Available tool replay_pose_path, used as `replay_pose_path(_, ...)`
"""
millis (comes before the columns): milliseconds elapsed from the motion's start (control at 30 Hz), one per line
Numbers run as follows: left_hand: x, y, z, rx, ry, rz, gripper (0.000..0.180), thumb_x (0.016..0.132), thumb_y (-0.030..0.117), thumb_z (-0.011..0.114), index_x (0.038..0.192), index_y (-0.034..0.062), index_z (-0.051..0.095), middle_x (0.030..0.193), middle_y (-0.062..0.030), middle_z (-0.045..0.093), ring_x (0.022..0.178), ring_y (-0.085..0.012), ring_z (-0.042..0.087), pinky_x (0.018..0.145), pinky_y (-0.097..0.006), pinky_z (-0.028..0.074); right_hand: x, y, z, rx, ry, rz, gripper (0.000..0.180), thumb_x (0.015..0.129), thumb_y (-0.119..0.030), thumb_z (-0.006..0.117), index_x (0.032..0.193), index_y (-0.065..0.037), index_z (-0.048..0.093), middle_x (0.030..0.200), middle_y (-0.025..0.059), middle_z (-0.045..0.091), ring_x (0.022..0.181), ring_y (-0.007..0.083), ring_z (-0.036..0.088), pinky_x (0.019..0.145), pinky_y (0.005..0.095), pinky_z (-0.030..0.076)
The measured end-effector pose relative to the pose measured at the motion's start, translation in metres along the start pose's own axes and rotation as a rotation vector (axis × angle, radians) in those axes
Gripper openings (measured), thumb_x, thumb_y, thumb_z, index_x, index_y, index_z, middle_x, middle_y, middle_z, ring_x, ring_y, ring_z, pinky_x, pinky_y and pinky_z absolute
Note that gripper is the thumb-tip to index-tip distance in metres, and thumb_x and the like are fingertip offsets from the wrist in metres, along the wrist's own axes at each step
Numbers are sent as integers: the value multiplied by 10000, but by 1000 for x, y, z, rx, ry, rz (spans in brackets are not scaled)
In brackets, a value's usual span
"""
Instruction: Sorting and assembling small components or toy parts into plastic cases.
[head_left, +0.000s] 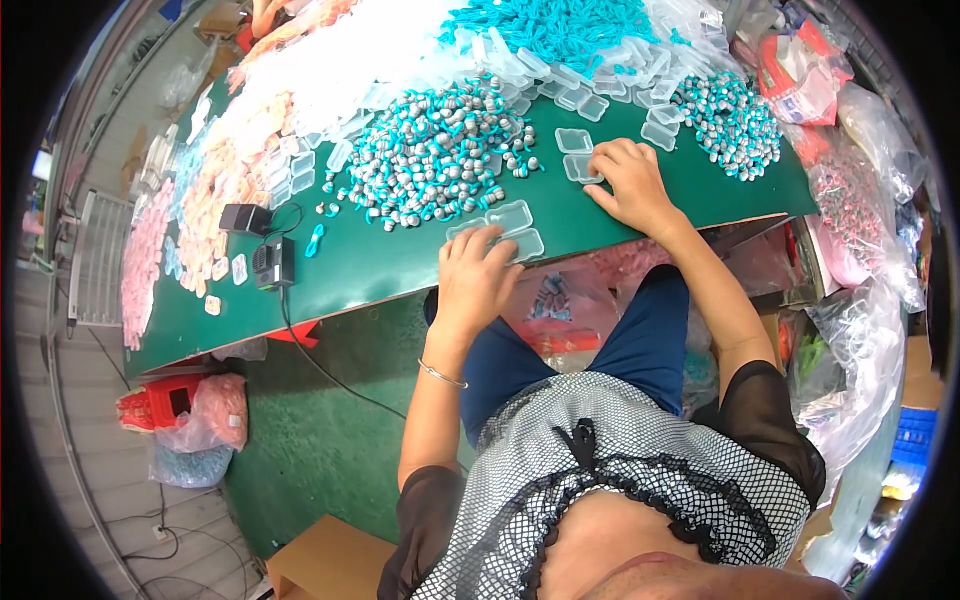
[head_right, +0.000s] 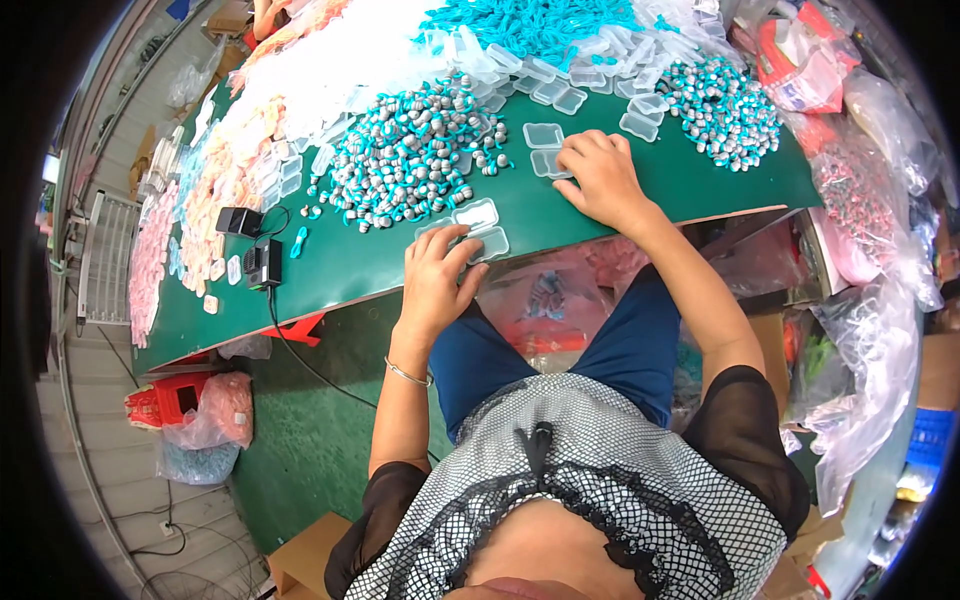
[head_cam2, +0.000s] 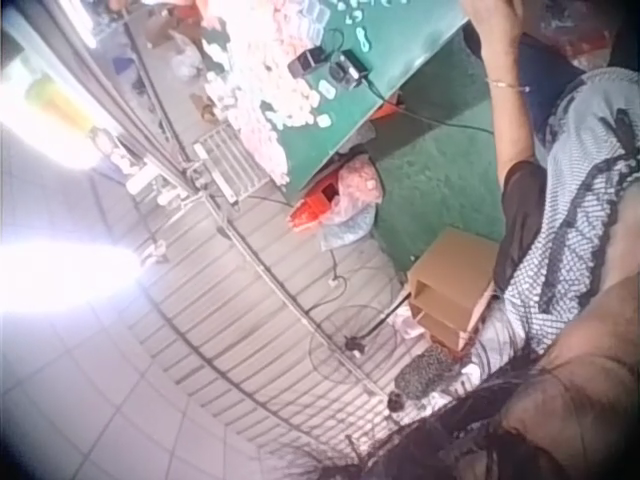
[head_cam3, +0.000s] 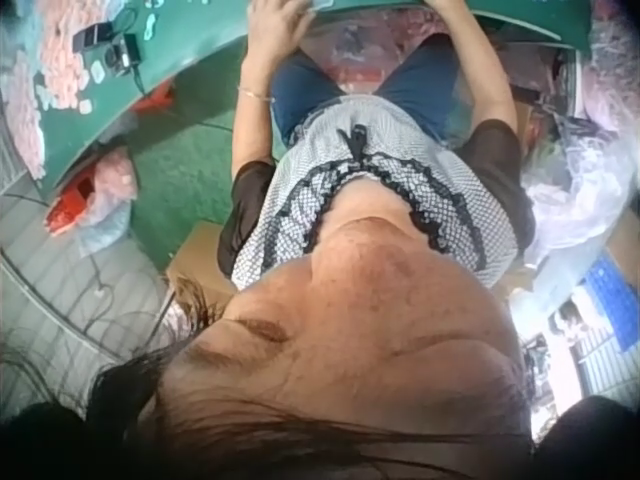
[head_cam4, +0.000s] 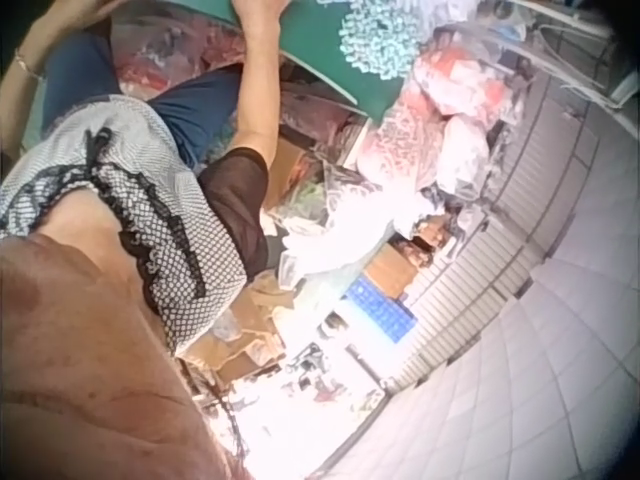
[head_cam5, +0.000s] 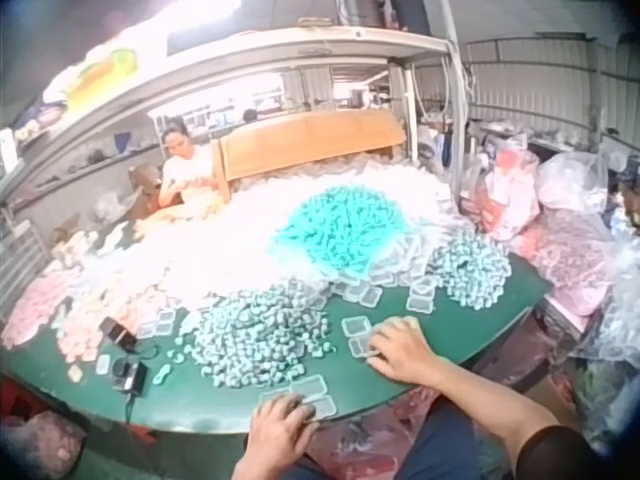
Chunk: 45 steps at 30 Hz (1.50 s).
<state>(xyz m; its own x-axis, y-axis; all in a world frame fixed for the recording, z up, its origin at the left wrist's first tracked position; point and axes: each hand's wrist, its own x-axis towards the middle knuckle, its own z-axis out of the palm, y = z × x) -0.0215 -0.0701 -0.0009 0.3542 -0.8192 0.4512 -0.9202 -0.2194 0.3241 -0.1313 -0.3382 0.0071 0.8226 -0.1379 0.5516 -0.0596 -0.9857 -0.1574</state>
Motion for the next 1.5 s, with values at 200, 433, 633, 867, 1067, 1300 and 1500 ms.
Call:
replay_pose_path(200,-1,-1,-1,6,3,1,295,736,182,734,1006,98,651,1160,-83,585,1100,-315,519,899,-423,405,26,16,12,73,-6,77,248,768,-100,675,1008,-144,628,1073,44,588,1051,267,538,842,425,419)
replay_pose_path(433,-5,-4,3,-1,23,-1,287,735,182,736,998,105,652,1158,-83,585,1105,-318,517,898,-429,403,64,65,35,109,-295,-70,360,773,4,635,1086,-171,661,1199,9,613,1136,265,533,906,404,470)
replay_pose_path(633,-4,-5,2,-4,57,5,280,712,181,741,964,111,641,1150,-86,581,1082,-302,524,899,-446,390,63,62,26,46,-272,-258,270,737,-79,708,997,-144,677,1074,9,647,1069,235,558,850,379,475)
replay_pose_path(867,-5,-5,2,-21,59,-9,279,713,183,740,964,113,641,1145,-89,585,1084,-304,524,901,-445,389,59,68,27,99,-189,-352,180,722,-68,712,884,-94,638,1020,34,630,1018,254,564,841,379,478)
replay_pose_path(1067,-7,-7,4,-13,71,-2,277,719,196,741,964,115,642,1137,-83,588,1086,-298,525,890,-442,390,63,67,19,104,-238,-392,147,746,-84,701,858,-98,606,969,38,624,984,253,562,826,393,462)
replay_pose_path(1300,-9,-10,-1,-16,73,-17,244,734,204,732,945,114,649,1121,-73,594,1080,-286,531,888,-437,391,36,-7,-25,38,22,-395,186,752,-77,668,923,-107,601,828,36,593,871,221,578,831,395,393)
replay_pose_path(1500,-6,-11,-4,-31,60,-1,256,732,210,737,951,105,657,1133,-78,597,1081,-299,533,899,-434,398,-13,-73,0,124,-146,-307,148,759,-98,692,889,-75,623,849,43,623,839,217,597,843,378,414)
